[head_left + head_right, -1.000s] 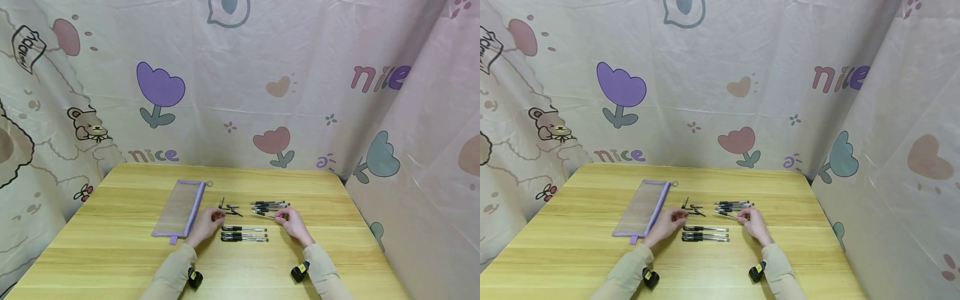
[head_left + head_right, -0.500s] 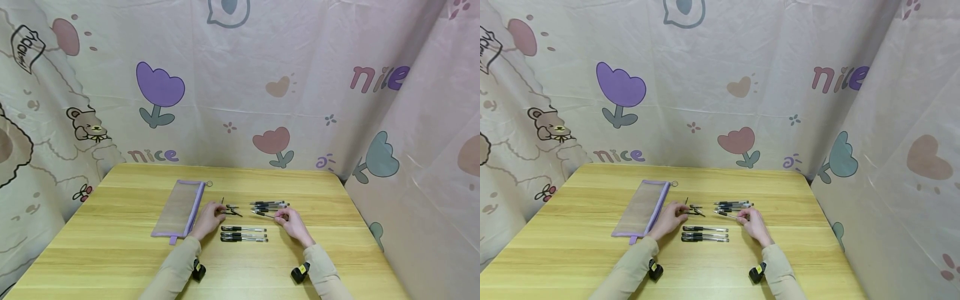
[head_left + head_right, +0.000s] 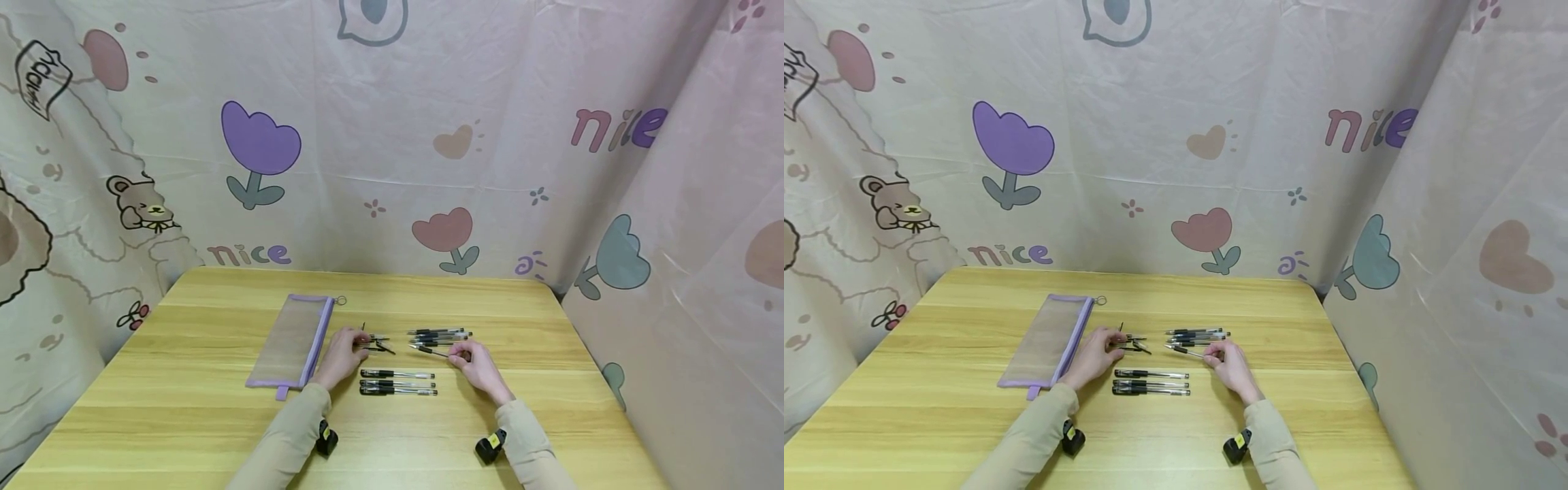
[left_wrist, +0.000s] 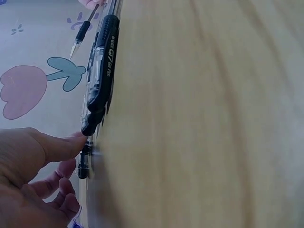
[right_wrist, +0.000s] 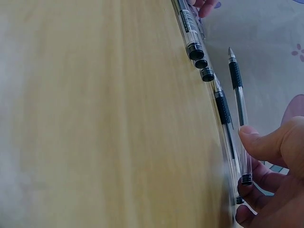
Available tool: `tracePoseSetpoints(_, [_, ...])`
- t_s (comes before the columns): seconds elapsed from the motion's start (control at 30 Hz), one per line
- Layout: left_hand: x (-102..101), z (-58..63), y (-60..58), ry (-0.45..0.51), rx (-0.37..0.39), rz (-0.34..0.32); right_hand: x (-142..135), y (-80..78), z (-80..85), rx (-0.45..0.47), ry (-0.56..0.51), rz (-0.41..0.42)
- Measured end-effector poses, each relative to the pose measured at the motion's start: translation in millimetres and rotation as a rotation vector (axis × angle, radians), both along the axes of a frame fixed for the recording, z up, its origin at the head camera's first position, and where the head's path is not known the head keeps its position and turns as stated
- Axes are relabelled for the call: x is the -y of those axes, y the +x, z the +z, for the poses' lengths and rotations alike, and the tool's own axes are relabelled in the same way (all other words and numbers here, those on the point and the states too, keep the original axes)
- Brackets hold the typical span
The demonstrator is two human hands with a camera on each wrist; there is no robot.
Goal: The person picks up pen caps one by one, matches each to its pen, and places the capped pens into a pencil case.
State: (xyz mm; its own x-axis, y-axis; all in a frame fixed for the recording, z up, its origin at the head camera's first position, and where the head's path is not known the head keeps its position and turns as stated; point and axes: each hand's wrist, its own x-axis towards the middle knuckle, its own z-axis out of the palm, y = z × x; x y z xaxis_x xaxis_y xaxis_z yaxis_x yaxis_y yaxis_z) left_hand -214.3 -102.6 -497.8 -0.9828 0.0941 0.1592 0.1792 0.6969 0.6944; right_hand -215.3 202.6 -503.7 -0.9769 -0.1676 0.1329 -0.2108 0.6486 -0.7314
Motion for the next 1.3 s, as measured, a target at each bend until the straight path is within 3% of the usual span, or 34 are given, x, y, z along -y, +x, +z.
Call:
tracePoseSetpoints(0.47, [-0.5, -0.5, -0.1, -0.044, -0.099, -0.024, -0.6, -1.0, -1.1, 0.039, -0.044, -0.001])
tracePoseSetpoints(0.73, [-0.4, -0.3, -3.2, -0.036, -0.098, -0.040, -1.0, -1.8, -1.0, 0.035, -0.036, 0.006])
tracePoseSetpoints(1.3, [-1.5, 0.3, -4.3, -0.064, -0.088, 0.020, -0.9, -1.4, -0.6, 0.041, -0.038, 0.007])
